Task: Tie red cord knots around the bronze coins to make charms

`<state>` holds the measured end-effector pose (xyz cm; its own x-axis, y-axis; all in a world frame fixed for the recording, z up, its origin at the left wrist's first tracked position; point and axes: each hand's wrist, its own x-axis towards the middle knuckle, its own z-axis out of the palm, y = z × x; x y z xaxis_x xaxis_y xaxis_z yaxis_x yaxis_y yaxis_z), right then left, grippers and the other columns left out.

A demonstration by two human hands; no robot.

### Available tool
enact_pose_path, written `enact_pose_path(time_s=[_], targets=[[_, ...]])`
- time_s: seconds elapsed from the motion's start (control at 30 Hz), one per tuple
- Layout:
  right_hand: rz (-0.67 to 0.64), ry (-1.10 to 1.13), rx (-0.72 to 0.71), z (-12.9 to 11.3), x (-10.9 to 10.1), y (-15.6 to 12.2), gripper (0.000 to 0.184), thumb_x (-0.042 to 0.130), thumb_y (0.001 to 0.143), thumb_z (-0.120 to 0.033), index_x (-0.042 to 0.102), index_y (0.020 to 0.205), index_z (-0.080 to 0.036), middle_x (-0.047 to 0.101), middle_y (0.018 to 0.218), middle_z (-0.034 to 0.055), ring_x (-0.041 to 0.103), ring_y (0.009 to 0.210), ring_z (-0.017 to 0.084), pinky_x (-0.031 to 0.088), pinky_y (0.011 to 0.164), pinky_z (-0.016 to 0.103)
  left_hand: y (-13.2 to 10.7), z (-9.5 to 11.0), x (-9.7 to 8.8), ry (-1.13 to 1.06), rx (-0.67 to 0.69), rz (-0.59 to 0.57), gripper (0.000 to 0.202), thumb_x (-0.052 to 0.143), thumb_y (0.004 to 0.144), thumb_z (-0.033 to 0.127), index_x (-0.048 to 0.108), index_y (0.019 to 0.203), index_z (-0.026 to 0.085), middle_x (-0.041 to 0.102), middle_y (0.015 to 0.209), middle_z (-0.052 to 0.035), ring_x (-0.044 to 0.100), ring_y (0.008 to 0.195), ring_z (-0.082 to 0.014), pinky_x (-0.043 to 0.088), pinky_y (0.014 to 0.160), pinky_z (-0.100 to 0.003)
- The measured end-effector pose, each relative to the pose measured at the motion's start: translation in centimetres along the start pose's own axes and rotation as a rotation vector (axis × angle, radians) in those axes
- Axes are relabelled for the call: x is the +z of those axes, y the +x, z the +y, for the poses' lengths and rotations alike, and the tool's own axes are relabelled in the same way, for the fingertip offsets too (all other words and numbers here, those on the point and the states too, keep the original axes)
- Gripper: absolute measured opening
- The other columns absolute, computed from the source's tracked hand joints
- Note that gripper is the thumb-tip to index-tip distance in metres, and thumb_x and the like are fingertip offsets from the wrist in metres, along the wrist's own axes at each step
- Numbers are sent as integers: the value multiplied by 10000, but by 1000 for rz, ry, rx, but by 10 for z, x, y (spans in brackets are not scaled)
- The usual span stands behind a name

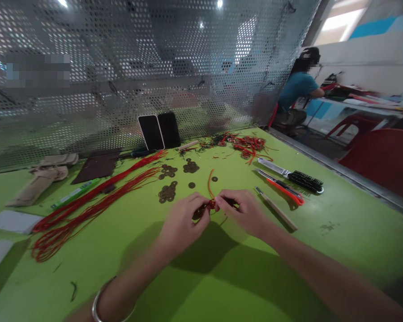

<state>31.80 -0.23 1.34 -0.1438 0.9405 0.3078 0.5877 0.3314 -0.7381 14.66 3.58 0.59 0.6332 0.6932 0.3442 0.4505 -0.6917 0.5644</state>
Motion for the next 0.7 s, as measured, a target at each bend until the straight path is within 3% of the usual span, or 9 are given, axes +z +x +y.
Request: enact_pose_path(time_s=[0.2,0.4,0.5,0.7], targets=[[33,44,5,1,0,0,274,449,873,-291,552,658,-156,493,549,-18,415,498,100,275,467,224,2,6,-3,-177,-51,-17,126,485,820,156,610,810,165,633,782,-25,578,690,-129,493,614,-263],[179,175,-17,6,-1,3,171,478,874,-282,604,834,-172,626,799,42,572,731,154,444,644,259,2,11,-5,-296,-135,-8,162,464,846,215,618,809,181,643,703,-5,575,613,-125,480,546,-247],[154,194,-85,7,-1,4,102,543,836,-246,620,864,-186,630,852,48,583,785,167,470,713,293,1,11,-5,-314,-158,-6,165,471,843,228,629,828,183,643,701,-2,567,609,-124,463,535,-237],[121,199,-194,4,1,3,63,596,795,-186,638,842,-183,622,829,48,575,790,169,465,710,300,1,9,-6,-319,-178,5,173,470,842,216,637,853,171,624,677,1,533,587,-115,418,516,-220]])
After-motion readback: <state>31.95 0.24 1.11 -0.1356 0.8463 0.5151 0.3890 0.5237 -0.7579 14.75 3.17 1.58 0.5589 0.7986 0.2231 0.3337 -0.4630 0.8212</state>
